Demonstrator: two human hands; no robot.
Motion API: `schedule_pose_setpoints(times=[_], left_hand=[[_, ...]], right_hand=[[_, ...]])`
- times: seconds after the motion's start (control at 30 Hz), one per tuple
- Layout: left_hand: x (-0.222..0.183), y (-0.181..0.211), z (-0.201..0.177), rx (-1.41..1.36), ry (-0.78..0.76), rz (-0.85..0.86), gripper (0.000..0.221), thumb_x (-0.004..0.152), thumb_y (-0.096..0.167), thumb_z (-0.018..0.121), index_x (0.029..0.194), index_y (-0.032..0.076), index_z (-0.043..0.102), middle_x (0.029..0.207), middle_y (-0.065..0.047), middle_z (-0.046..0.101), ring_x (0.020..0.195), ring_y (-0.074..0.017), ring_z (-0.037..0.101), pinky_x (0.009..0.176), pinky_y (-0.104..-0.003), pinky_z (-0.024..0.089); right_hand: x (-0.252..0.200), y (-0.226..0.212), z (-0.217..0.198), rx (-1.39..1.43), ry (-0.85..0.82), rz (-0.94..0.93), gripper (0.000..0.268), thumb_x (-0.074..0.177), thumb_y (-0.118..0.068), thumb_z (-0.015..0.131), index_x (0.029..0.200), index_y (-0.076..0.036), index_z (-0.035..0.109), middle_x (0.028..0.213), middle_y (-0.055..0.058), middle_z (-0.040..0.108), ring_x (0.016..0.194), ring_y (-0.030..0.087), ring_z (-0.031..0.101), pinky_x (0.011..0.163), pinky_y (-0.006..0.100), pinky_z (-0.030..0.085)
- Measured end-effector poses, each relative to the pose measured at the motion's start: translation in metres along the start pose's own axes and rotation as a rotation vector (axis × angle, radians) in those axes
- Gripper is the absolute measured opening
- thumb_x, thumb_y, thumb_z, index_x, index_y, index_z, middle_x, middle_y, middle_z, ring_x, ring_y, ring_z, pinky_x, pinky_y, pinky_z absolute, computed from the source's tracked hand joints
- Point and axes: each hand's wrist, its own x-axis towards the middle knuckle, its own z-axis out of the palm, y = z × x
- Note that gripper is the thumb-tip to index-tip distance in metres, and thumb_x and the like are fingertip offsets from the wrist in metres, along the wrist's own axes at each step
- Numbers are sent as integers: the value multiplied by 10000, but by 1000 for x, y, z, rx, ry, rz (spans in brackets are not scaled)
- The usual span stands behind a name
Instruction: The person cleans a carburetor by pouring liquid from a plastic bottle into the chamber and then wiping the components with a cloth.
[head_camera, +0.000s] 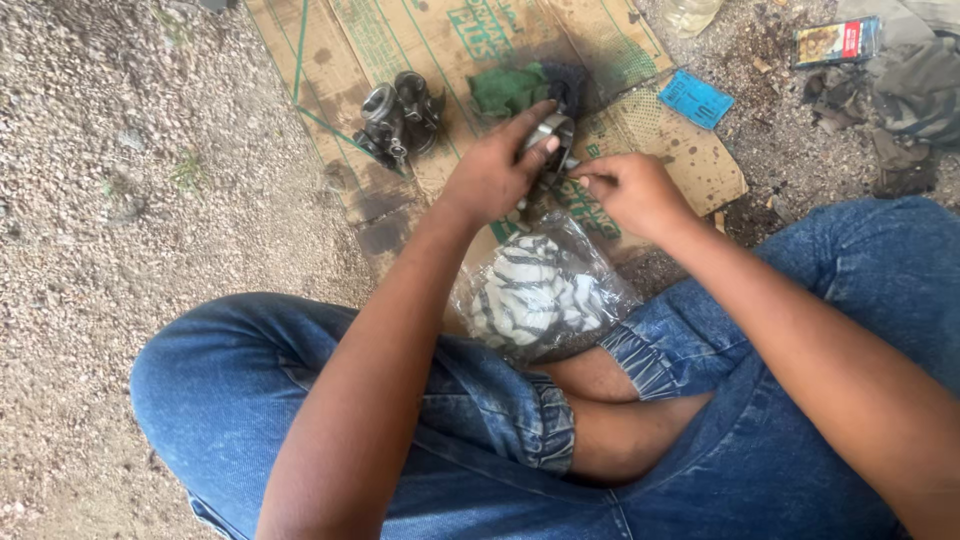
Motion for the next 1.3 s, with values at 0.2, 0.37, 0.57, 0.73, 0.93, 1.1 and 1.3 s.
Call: schedule_pose_setpoints(times=[0.2, 0.37, 0.57, 0.73, 0.93, 1.1, 1.3], left_hand=[[-1, 1, 0, 17, -7, -13, 564, 1028, 519, 534, 1526, 266, 454, 1431, -203, 600, 1302, -368, 596, 1071, -437, 474], [-6, 5, -1, 32, 12, 39, 567, 1031, 520, 519, 1525, 247, 459, 1422, -225, 599, 1291, -396, 596, 1059, -444, 483], [-10, 9, -4, 56, -27, -2, 586, 1030, 514, 504, 1538, 238, 404, 1382, -230, 601, 1258, -397, 603, 1023, -439, 486], [-9, 4, -7, 28, -12, 20, 579, 1053, 514, 497, 1552, 233, 409, 1406, -242, 596, 1278, -400, 607, 1046, -438, 492], [-8, 13, -11, 40, -70, -33, 639, 997, 535, 547, 1547, 248, 394, 1351, -229, 633, 1233, -385, 639, 1021, -436, 502], [-9, 18, -8, 67, -86, -77, 636, 991, 529, 558, 1548, 276, 383, 1362, -208, 631, 1215, -373, 645, 1008, -438, 496], [-12, 23, -10, 80, -60, -28, 650, 991, 519, 570, 1556, 263, 375, 1393, -221, 607, 1236, -386, 632, 1024, -437, 498]], right_hand=[[-1, 0, 1, 12, -27, -24, 207, 940, -113, 677, 1121, -80, 771, 1003, 164, 768, 875, 252, 755, 796, 357, 560], [-5, -4, 1, -37, 41, -53, 206, 949, -113, 683, 1130, -66, 770, 959, 186, 757, 830, 260, 744, 772, 366, 558], [-4, -14, -6, -35, -111, 124, 236, 953, -124, 659, 1161, -105, 770, 852, 194, 757, 752, 318, 723, 726, 402, 554], [-2, 4, 9, 11, 79, -150, 196, 955, -112, 686, 1118, -50, 774, 987, 174, 765, 863, 227, 731, 801, 349, 556], [-2, 6, 10, 77, -52, 134, 234, 941, -139, 662, 1148, -92, 761, 970, 150, 782, 804, 235, 731, 753, 355, 557], [-6, 5, 14, 39, 29, 119, 223, 973, -143, 665, 1166, -83, 759, 1003, 161, 773, 830, 219, 730, 790, 338, 548], [-7, 18, 16, 101, 8, 20, 226, 964, -131, 660, 1157, -71, 763, 1039, 161, 776, 910, 217, 730, 832, 331, 545]])
